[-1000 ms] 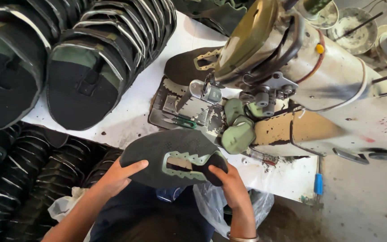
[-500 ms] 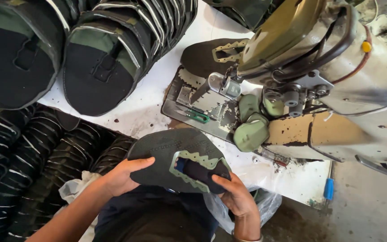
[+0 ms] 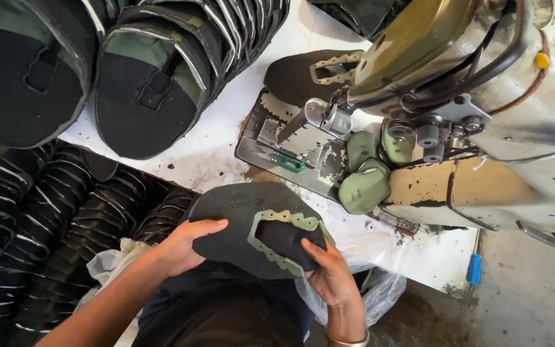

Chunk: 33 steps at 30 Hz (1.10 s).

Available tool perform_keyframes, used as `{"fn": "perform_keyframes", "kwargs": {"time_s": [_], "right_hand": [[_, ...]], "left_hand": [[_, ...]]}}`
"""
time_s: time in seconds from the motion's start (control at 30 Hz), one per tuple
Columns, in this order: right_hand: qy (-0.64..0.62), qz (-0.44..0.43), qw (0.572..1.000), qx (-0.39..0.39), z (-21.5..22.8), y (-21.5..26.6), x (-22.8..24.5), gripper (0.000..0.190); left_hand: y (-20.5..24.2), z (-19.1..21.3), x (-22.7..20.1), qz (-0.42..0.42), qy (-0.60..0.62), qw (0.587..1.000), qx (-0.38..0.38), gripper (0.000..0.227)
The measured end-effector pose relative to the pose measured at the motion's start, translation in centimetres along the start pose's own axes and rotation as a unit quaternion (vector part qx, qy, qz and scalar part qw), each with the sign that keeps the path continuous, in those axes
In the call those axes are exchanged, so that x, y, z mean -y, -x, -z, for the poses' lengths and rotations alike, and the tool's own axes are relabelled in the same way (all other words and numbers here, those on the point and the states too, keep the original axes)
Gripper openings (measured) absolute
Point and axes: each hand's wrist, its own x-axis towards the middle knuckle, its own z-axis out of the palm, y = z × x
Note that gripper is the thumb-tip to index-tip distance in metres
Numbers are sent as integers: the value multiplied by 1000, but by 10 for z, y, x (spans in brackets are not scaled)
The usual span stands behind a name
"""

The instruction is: The person handles a plastic bag and then uses a sewing machine to stitch the straps onto the soles of several sandals. They repeatedly pick up sandals, position them under the needle, and operate the machine to sew the components together.

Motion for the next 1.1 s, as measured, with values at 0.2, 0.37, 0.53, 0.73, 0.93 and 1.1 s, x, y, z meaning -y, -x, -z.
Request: {"fn": "perform_keyframes", "kwargs": {"time_s": [0.2,0.37,0.53,0.73,0.93,1.1], "right_hand": [[7,4,1000,-5,1,-1,-2,47],[13,2,1000,-14,-1,-4,-3,46],[24,1,999,-26,-11,-4,-6,48],[30,2,999,-16,-15,-2,-15,48],[44,20,999,-22,-28,6,-22,48],[-5,24,998,-55,-14,6,-36,50]], "left_hand": [[2,-8,-2,17,7,1000,10,40],[0,-3,3,9,14,1000,18,40],[4,-10,1,-4,-2,1000,1,43],[8,-7,4,-5,-7,1000,-14,43],[12,-7,7,-13,-15,999,-44,43],[18,-19,7,-19,-20,998,-50,42]]}}
